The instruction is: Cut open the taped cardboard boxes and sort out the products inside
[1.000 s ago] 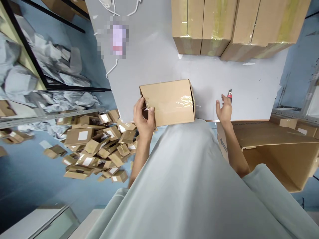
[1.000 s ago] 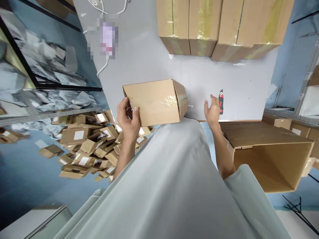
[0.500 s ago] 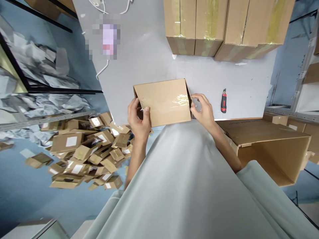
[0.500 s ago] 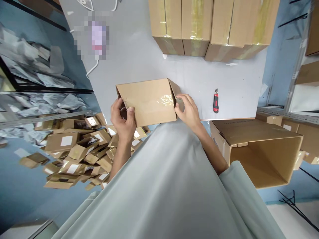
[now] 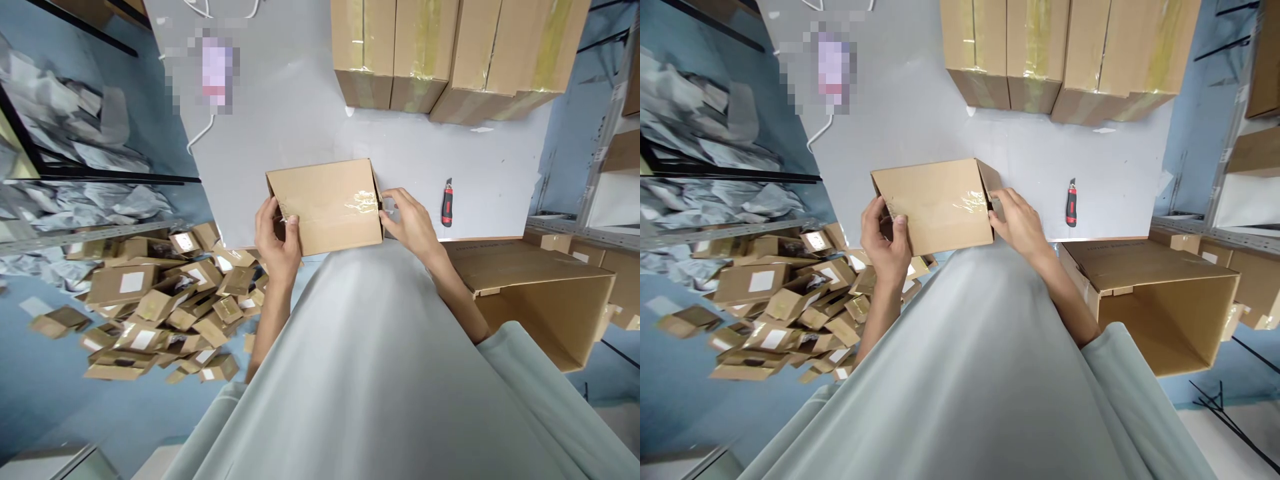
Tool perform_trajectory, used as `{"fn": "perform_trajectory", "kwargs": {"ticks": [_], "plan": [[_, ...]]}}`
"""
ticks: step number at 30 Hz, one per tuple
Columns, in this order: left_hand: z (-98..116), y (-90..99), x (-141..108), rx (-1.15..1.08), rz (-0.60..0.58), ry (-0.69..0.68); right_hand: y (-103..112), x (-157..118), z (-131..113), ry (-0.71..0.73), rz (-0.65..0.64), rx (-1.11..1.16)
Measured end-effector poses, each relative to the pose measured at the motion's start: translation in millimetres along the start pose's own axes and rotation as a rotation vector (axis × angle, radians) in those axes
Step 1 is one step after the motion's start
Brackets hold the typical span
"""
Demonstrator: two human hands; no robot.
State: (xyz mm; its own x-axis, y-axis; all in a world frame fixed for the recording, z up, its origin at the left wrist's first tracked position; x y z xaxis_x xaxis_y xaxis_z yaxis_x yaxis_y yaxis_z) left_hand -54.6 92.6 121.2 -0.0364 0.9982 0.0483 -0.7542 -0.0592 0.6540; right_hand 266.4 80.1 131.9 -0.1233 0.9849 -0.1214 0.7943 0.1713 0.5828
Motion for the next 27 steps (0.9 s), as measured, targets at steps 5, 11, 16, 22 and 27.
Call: {"fn": "perform_trajectory", "kwargs": {"ticks": [5, 11, 16, 22, 27], "plan": [[2.1, -1.5, 0.4, 0.001, 0.010, -0.007, 1.5, 6.3, -1.2, -0.026, 0.011, -0.017], [2.8, -0.5, -1.8, -0.005, 0.024, -0.022, -7.1, 2.2, -4.3, -0.058, 0.029, -0.023], [2.8, 3.6, -2.4, -0.021, 0.051, -0.022, -8.8, 0.1, 6.3, -0.012, 0.052, 0.142], [6.0, 5.2, -2.6, 0.005, 0.042, -0.025, -14.4, -8.2, 20.6, 0.017, 0.041, 0.303], [-2.2, 7.3, -3.3, 0.029, 0.054, 0.001, -19.4, -11.3, 21.0, -0.001, 0.054, 0.387]]}}
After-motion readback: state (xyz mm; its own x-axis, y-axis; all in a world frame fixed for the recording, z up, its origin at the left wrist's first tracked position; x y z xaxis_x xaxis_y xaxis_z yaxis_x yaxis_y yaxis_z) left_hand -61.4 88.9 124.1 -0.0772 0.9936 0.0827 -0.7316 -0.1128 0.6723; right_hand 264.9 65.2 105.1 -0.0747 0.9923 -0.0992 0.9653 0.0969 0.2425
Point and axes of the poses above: each hand's wrist, its own x-axis towards the middle knuckle, its own y-axis out of the back of the hand, z = x × y, the point moved 10 cm from there along x, towards the middle knuckle, and after that the axes turned 3 degrees about -z, right-handed, at the moved point
